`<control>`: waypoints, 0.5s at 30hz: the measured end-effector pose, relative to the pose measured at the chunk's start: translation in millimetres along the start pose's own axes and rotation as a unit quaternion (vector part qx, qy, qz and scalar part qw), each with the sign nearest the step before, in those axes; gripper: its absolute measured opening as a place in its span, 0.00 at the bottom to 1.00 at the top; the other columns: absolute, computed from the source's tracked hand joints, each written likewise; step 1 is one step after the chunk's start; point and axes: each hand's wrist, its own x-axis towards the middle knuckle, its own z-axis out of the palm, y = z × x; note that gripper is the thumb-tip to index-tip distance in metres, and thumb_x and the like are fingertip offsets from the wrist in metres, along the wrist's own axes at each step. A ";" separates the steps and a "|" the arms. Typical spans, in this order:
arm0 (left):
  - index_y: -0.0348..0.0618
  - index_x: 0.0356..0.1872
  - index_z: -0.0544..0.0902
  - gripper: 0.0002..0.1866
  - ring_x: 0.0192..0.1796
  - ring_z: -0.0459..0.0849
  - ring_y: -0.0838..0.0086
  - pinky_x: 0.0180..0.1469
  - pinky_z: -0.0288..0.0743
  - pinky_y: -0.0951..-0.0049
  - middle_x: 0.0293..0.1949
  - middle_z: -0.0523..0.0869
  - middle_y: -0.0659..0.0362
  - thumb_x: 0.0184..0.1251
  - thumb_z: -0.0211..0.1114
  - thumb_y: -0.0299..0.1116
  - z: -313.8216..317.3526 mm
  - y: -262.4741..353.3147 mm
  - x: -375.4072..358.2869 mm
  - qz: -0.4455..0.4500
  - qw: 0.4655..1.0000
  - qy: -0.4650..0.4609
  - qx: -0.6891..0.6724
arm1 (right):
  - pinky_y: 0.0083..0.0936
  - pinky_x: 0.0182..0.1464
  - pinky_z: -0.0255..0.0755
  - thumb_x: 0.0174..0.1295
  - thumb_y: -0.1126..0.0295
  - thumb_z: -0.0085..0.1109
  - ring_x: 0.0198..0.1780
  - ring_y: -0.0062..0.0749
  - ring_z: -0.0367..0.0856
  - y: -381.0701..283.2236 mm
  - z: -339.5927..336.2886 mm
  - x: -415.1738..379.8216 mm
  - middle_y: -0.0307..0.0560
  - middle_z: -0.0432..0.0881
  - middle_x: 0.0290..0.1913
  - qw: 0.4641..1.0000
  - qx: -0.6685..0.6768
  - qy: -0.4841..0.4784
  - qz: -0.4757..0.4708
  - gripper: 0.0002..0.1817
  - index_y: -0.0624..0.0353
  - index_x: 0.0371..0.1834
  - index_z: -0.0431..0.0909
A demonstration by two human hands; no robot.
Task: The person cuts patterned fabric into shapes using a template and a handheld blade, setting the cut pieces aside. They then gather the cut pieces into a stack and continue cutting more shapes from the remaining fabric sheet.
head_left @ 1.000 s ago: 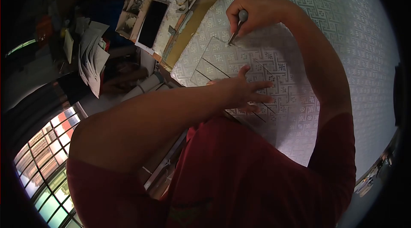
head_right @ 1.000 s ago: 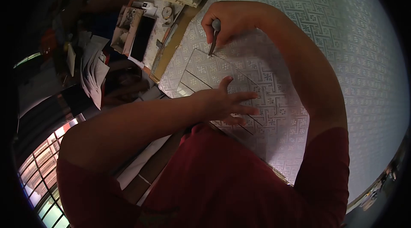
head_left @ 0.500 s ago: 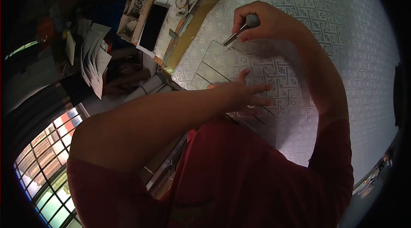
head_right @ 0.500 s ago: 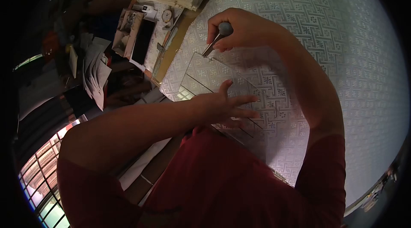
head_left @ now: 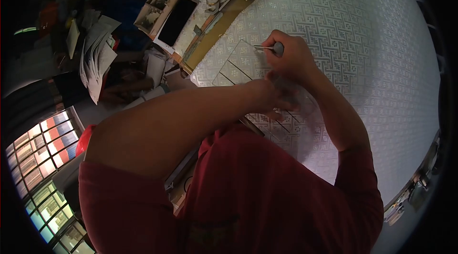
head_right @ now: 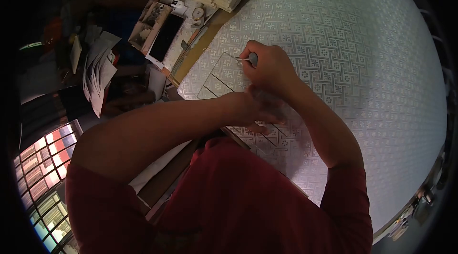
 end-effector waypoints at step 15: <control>0.82 0.81 0.63 0.36 0.81 0.66 0.59 0.79 0.48 0.31 0.81 0.67 0.62 0.74 0.51 0.69 19.6 -8.8 6.1 0.039 0.995 0.059 -0.064 | 0.29 0.47 0.81 0.66 0.71 0.71 0.42 0.34 0.90 10.6 38.4 8.9 0.46 0.90 0.39 0.995 0.070 0.062 -0.020 0.07 0.60 0.43 0.83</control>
